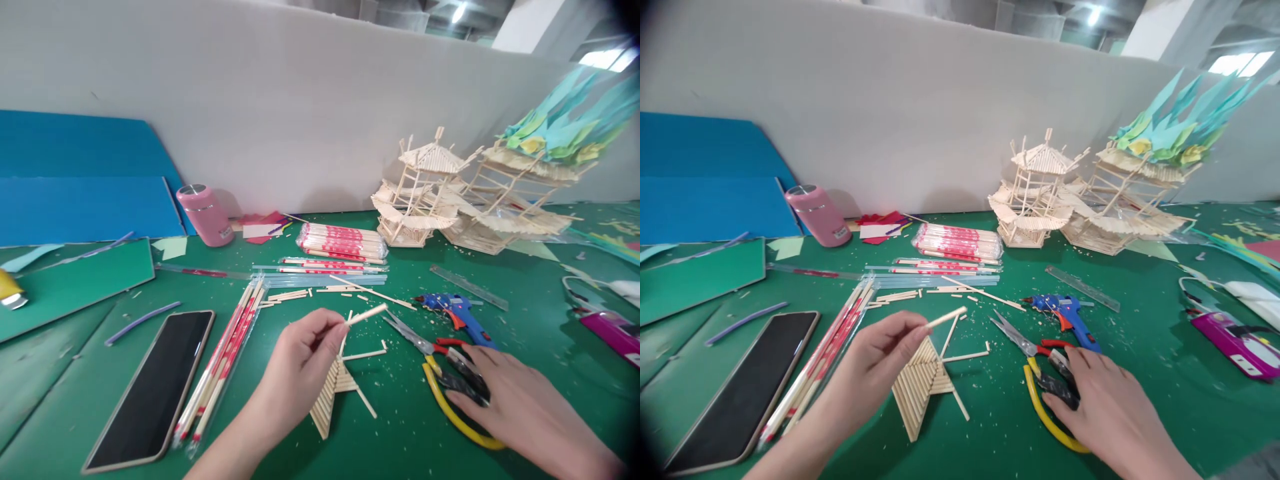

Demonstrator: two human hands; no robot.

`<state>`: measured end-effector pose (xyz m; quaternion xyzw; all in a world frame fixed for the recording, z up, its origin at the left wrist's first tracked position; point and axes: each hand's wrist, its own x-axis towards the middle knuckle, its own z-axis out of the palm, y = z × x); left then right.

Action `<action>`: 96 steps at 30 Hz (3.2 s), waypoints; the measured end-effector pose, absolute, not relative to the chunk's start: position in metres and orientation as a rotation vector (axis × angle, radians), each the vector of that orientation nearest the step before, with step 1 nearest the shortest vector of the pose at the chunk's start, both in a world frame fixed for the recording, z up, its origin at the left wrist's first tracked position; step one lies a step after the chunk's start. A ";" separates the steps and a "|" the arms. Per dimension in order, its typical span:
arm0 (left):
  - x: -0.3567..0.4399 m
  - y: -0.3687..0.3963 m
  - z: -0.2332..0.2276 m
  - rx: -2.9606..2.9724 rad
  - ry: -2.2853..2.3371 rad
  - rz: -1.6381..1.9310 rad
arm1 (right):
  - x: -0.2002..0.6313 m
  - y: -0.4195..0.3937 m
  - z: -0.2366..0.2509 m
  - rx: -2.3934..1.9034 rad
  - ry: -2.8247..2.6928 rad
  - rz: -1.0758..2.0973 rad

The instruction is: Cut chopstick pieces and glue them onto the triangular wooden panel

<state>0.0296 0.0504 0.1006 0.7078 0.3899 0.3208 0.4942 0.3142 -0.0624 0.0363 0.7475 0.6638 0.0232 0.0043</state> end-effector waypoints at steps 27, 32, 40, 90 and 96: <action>0.037 0.038 0.084 2.717 0.905 0.437 | 0.202 -0.006 0.082 2.050 2.951 -0.141; 0.038 0.038 0.082 2.700 0.937 0.443 | 0.201 -0.005 0.077 2.075 2.947 -0.239; 0.038 0.036 0.078 2.670 0.968 0.442 | 0.199 -0.008 0.071 2.135 2.943 -0.310; 0.001 0.026 0.045 2.334 1.433 1.248 | 0.211 -0.001 0.050 2.533 2.762 -1.894; -0.016 0.033 0.013 2.598 1.318 1.377 | 0.210 0.000 0.041 2.400 2.711 -2.101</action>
